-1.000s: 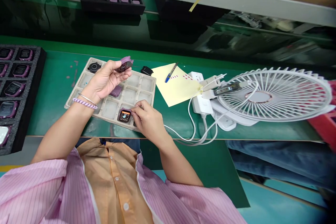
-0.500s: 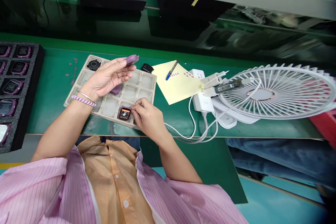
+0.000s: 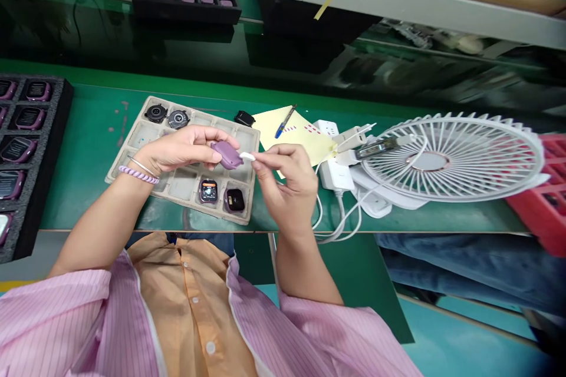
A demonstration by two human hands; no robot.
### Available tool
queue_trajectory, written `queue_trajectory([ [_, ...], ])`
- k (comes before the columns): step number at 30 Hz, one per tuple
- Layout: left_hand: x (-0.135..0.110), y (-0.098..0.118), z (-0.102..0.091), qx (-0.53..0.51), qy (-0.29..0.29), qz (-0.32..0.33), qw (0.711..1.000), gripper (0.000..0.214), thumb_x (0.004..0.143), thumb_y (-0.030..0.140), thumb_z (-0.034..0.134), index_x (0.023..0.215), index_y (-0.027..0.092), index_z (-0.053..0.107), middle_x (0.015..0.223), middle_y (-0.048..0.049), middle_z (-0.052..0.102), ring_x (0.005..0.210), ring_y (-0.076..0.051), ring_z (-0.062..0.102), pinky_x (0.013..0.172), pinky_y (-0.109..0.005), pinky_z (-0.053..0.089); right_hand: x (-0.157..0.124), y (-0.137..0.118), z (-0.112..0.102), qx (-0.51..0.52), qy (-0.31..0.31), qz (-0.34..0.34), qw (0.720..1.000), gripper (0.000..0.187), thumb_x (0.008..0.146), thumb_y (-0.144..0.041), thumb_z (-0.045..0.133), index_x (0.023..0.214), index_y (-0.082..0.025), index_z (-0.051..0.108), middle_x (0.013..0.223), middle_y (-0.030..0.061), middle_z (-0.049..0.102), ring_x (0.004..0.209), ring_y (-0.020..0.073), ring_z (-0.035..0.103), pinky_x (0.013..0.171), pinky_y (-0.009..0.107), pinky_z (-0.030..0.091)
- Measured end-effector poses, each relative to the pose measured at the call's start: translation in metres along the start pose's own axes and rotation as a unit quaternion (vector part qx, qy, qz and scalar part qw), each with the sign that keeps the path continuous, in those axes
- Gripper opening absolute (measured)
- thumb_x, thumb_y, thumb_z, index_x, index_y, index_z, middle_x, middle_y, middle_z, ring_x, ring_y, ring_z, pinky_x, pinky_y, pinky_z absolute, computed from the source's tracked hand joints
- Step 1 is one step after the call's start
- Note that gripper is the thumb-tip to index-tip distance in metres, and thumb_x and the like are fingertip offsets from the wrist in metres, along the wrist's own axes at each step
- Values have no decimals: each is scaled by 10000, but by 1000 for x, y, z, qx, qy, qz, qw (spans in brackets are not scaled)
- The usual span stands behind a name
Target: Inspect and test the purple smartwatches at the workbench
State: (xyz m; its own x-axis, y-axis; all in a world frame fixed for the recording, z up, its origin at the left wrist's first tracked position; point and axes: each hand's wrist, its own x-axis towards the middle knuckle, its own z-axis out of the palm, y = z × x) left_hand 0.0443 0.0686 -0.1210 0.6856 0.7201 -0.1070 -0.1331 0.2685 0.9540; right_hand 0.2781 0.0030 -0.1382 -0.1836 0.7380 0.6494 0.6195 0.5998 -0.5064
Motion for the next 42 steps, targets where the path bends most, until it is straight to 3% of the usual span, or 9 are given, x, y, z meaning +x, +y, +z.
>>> queue_trajectory([
  [6, 0, -3, -1, 26, -35, -36, 998, 487, 720, 362, 903, 1127, 156, 733, 905, -63, 741, 651, -118, 626, 647, -245, 533, 5, 0, 4, 6, -80, -21, 997, 203, 1055, -229, 562, 1075, -223, 765, 978, 99, 635, 893, 255, 651, 772, 395, 545],
  [10, 2, -7, -11, 193, 84, -19, 977, 443, 888, 457, 749, 1224, 175, 689, 740, -35, 708, 581, -156, 623, 642, -279, 508, 13, 20, 13, 36, -139, 17, 990, 206, 1059, -255, 527, 1011, -184, 714, 950, 103, 663, 900, 266, 654, 805, 383, 524],
  [13, 3, -10, -23, 436, 190, 19, 879, 215, 895, 389, 704, 959, 188, 749, 725, -54, 698, 702, -218, 658, 782, -331, 515, 21, 41, 24, 74, -237, 95, 964, 188, 1037, -244, 523, 974, -175, 686, 939, 92, 686, 891, 262, 661, 799, 353, 516],
  [15, 1, -11, -29, 554, 170, -7, 815, 198, 811, 356, 780, 922, 194, 759, 874, -82, 728, 895, -285, 678, 924, -379, 505, 25, 50, 29, 63, -296, 143, 943, 184, 1021, -214, 529, 959, -166, 695, 940, 87, 693, 887, 260, 669, 798, 348, 499],
  [18, -4, -10, -28, 649, 143, -63, 744, 449, 718, 364, 870, 1105, 175, 743, 1111, -134, 694, 1117, -373, 627, 1036, -445, 484, 29, 50, 34, -29, -321, 161, 933, 196, 1019, -178, 551, 958, -170, 738, 974, 90, 690, 972, 283, 670, 863, 390, 456],
  [24, -4, -1, -6, 712, 168, -156, 664, 558, 796, 423, 875, 1251, 156, 693, 1288, -191, 611, 1243, -420, 573, 1081, -487, 484, 26, 40, 40, -114, -329, 130, 928, 238, 1039, -180, 567, 1090, -207, 798, 1087, 123, 668, 1114, 331, 608, 891, 432, 362],
  [28, -4, 3, -4, 723, 145, -158, 656, 485, 867, 423, 837, 1288, 224, 702, 1322, -161, 586, 1274, -396, 561, 1095, -472, 474, 22, 42, 43, -130, -320, 117, 931, 254, 1044, -195, 566, 1123, -221, 806, 1116, 123, 652, 1100, 334, 600, 869, 415, 326],
  [35, -5, 1, -19, 706, 104, -140, 686, 455, 884, 364, 794, 1316, 247, 712, 1313, -150, 567, 1293, -406, 521, 1102, -484, 439, 19, 42, 49, -139, -297, 109, 938, 236, 1011, -166, 589, 1074, -208, 812, 1105, 129, 666, 1072, 334, 607, 869, 421, 297],
  [42, 3, -10, -36, 642, 84, -62, 759, 514, 813, 506, 805, 1153, 129, 724, 1246, -169, 617, 1274, -390, 499, 1131, -473, 397, 20, 33, 43, -159, -141, 92, 973, 194, 1005, -201, 601, 1034, -197, 793, 1114, 116, 695, 1054, 315, 627, 935, 448, 276],
])
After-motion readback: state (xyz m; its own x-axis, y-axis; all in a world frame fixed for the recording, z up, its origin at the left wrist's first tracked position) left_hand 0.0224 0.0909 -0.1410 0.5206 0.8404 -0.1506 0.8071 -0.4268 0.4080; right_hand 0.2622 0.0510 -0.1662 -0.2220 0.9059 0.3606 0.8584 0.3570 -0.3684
